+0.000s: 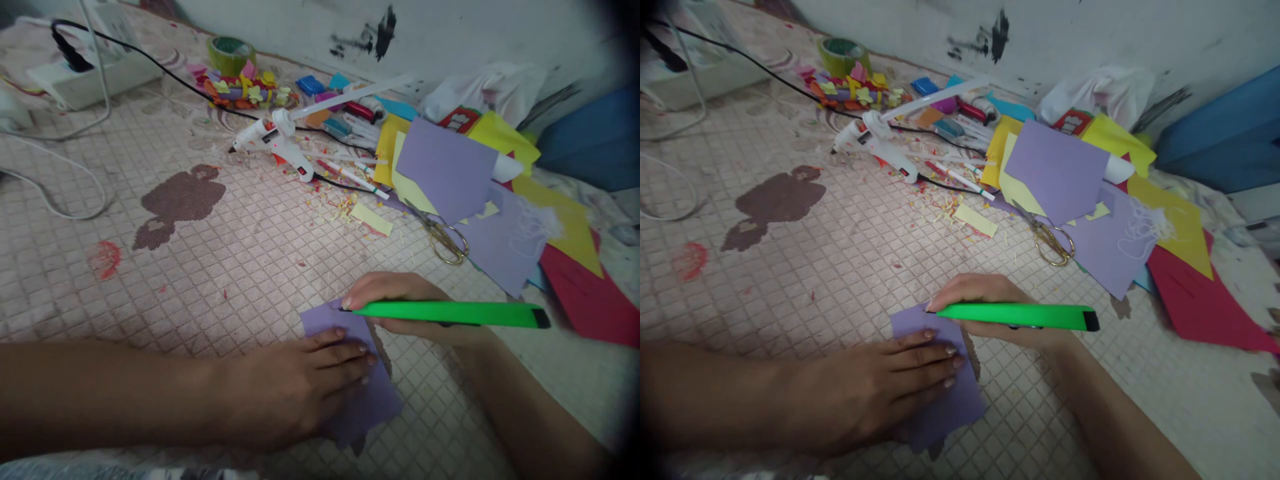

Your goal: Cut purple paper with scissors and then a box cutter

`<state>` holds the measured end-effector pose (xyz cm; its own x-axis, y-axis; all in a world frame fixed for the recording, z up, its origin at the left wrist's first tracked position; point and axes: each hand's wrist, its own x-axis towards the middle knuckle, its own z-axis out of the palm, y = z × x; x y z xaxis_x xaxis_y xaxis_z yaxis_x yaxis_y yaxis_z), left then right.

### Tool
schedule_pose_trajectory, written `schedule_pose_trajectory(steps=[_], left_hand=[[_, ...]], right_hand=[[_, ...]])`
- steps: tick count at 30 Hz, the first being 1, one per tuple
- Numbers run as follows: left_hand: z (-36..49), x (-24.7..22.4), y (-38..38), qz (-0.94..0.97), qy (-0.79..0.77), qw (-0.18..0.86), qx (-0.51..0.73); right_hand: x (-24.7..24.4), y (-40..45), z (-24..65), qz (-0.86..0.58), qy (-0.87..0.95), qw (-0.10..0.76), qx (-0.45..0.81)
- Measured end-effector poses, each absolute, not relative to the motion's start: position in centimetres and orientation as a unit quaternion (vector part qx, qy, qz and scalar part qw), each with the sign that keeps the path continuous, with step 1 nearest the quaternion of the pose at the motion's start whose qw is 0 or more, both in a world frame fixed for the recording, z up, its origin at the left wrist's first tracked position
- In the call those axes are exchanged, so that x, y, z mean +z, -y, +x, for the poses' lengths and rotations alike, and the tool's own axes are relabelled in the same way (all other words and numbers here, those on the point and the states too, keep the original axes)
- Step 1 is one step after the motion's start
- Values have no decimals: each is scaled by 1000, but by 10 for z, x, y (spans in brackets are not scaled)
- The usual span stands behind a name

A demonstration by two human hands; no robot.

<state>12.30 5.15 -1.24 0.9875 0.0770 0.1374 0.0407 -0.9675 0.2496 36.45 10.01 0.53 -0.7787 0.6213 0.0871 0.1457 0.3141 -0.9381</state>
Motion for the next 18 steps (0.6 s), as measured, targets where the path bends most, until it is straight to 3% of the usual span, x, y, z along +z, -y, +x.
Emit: schedule_pose_trajectory(steps=[18], left_hand=[[124, -13, -51, 988, -45, 113, 96]], right_hand=[[3, -101, 365, -241, 775, 229, 538]])
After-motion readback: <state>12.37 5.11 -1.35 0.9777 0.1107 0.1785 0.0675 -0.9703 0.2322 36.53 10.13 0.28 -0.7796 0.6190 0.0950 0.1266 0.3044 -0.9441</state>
